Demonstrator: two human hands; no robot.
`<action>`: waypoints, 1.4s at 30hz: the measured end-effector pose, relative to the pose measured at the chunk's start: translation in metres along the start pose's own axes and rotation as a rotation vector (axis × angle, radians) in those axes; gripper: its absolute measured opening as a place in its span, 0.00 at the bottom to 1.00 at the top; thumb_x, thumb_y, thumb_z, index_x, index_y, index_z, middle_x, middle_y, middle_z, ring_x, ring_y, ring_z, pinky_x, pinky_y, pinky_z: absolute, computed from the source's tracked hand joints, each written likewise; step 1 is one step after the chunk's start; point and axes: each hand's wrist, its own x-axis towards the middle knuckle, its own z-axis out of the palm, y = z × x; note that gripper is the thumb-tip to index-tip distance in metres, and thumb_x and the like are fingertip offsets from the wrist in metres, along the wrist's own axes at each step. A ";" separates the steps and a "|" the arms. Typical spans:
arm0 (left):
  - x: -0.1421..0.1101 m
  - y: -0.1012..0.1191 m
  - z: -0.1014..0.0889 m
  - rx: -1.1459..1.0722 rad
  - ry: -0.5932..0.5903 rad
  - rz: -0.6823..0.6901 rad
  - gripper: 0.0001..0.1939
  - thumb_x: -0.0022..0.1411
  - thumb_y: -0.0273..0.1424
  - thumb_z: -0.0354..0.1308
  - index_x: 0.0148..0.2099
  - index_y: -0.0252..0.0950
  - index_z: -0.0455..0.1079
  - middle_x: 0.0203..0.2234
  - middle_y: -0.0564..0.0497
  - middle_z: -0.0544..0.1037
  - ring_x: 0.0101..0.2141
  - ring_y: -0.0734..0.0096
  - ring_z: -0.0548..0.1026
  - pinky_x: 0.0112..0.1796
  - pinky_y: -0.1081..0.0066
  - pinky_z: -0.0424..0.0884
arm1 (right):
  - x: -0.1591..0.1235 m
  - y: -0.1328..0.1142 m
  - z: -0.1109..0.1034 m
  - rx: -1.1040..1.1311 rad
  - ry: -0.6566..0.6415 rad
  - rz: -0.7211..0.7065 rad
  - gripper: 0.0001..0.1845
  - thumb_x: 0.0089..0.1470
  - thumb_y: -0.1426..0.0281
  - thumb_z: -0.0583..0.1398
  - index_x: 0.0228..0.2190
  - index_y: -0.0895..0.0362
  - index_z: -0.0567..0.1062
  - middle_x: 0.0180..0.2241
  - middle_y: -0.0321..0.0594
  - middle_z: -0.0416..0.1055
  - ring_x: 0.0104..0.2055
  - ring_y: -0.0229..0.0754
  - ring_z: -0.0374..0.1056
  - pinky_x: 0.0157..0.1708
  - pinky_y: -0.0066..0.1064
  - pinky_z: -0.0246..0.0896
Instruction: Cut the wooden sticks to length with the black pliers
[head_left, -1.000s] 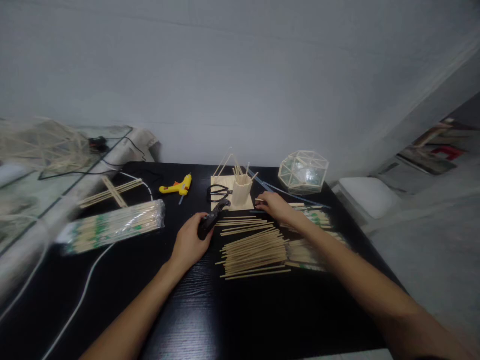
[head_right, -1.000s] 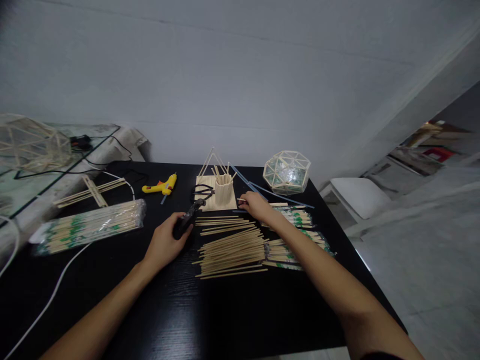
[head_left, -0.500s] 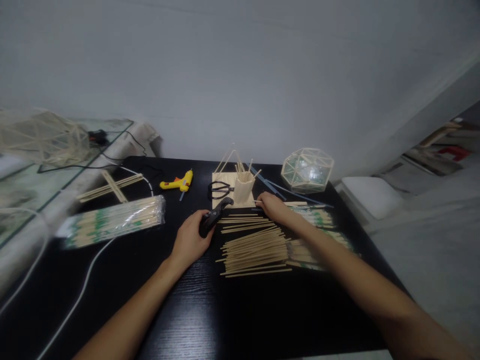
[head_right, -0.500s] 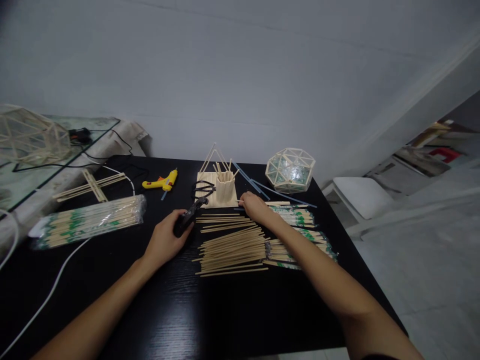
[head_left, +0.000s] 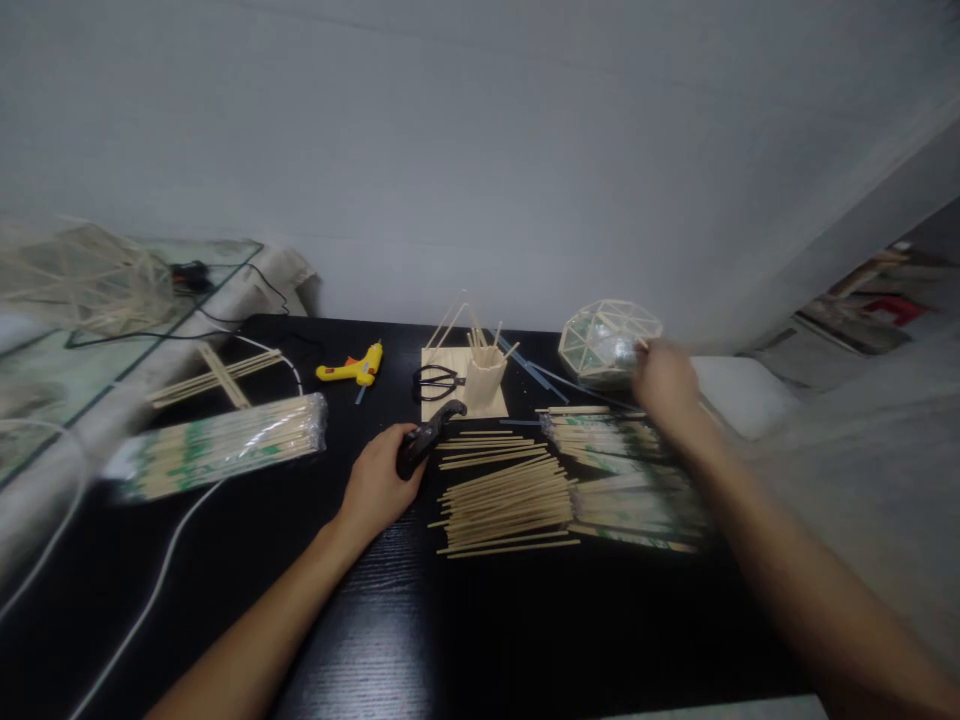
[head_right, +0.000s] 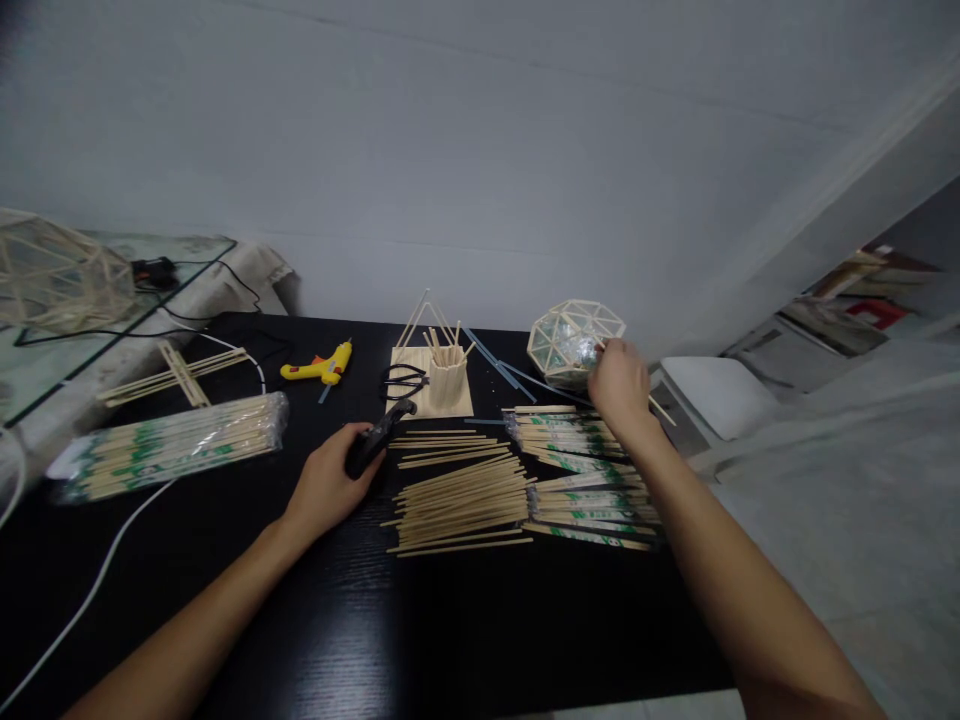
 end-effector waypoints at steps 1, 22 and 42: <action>0.000 0.000 0.000 0.000 -0.002 -0.005 0.14 0.63 0.34 0.58 0.51 0.39 0.69 0.43 0.47 0.80 0.44 0.58 0.79 0.47 0.61 0.73 | -0.004 -0.002 -0.001 -0.005 -0.018 -0.012 0.15 0.62 0.75 0.50 0.43 0.66 0.75 0.40 0.62 0.75 0.39 0.56 0.70 0.39 0.40 0.58; 0.006 0.003 -0.013 -0.249 0.152 -0.192 0.12 0.65 0.42 0.56 0.39 0.38 0.73 0.30 0.53 0.79 0.32 0.67 0.76 0.36 0.71 0.69 | -0.100 -0.162 0.043 0.379 -0.492 -0.741 0.13 0.69 0.74 0.52 0.40 0.62 0.77 0.39 0.49 0.73 0.41 0.44 0.67 0.44 0.33 0.60; 0.005 0.007 -0.012 -0.297 0.082 -0.241 0.11 0.64 0.41 0.58 0.40 0.38 0.74 0.32 0.54 0.79 0.35 0.67 0.75 0.37 0.71 0.69 | -0.107 -0.161 0.069 0.251 -0.475 -0.754 0.09 0.68 0.72 0.57 0.38 0.61 0.77 0.38 0.48 0.75 0.43 0.48 0.68 0.43 0.35 0.58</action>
